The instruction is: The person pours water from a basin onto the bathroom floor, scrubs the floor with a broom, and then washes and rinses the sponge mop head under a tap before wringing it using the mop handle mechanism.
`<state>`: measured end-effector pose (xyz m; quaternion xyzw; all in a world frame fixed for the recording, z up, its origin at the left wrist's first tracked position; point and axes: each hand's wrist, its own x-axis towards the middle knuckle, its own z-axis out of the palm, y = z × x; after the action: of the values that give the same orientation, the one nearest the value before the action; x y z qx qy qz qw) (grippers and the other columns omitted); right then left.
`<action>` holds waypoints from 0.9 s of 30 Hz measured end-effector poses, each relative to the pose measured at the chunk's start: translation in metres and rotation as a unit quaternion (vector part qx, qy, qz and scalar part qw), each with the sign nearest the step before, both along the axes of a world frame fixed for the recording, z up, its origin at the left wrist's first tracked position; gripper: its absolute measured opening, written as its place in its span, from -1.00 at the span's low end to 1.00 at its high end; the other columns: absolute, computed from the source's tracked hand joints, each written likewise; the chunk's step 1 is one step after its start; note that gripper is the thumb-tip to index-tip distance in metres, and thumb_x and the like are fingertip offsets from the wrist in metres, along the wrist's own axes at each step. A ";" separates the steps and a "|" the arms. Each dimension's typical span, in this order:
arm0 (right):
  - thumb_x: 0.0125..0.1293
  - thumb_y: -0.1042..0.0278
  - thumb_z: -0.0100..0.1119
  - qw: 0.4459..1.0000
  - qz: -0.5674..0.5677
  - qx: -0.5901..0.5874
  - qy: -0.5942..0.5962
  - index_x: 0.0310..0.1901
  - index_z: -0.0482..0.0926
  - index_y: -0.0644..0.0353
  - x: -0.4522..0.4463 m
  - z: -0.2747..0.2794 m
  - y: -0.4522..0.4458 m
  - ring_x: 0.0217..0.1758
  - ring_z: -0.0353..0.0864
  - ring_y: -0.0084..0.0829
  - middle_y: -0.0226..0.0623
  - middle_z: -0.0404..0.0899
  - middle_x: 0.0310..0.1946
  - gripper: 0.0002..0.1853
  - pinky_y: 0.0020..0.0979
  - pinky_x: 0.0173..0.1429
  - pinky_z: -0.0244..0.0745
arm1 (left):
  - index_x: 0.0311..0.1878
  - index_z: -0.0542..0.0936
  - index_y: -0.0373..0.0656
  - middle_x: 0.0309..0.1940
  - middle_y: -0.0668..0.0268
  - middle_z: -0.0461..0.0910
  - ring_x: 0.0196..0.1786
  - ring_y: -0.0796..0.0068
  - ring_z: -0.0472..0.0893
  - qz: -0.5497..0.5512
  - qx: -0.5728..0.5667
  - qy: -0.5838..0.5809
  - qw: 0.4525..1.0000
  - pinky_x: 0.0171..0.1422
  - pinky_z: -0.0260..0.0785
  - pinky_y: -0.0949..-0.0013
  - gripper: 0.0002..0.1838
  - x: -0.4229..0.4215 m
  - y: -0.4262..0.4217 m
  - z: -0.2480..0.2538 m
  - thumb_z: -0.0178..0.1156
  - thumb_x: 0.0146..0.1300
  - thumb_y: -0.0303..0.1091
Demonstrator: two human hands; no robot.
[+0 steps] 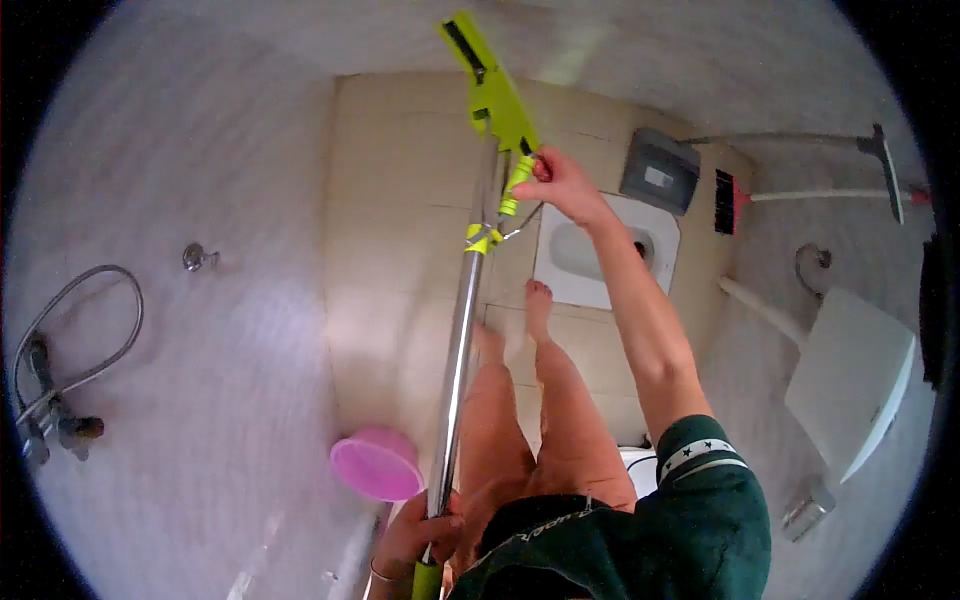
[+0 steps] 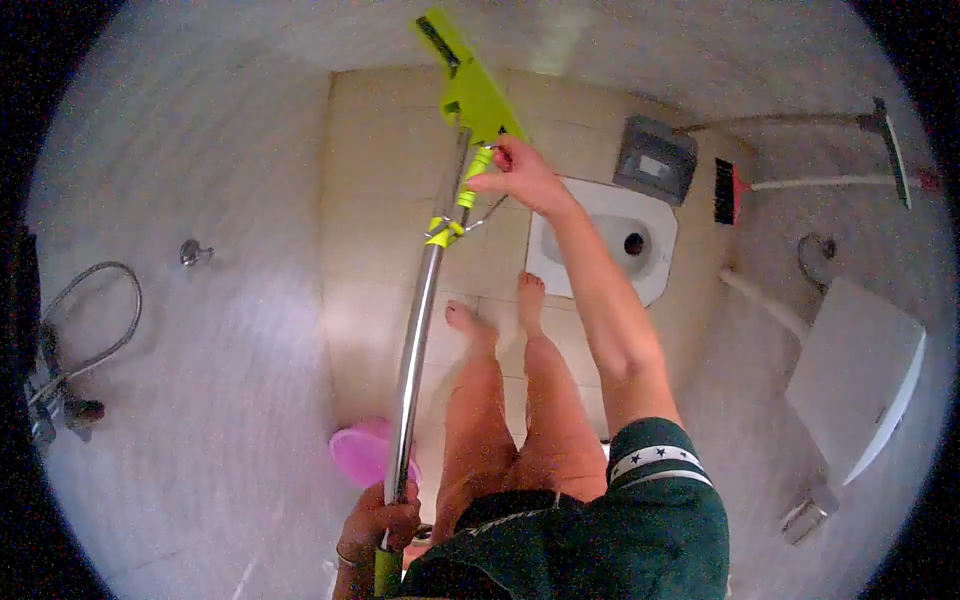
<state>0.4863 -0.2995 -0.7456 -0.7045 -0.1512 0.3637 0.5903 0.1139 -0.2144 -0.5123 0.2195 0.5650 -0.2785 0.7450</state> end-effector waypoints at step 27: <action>-0.08 0.08 0.29 0.988 -0.156 0.003 -0.020 -0.72 0.15 0.20 -0.144 -0.001 0.189 -0.62 0.05 -0.60 -0.46 0.11 -0.76 -0.49 -0.47 -0.57 0.08 | -0.35 0.28 -0.18 -0.82 0.39 0.26 -0.83 0.60 0.25 0.089 0.227 -0.028 0.969 -0.75 0.07 0.54 -0.84 -0.043 0.055 -0.124 0.07 0.04 -0.51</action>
<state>0.3427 -0.1109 -0.7462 -0.7247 -0.0524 0.2521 0.6392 0.0710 -0.1589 -0.6364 0.3398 0.6095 -0.0695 0.7129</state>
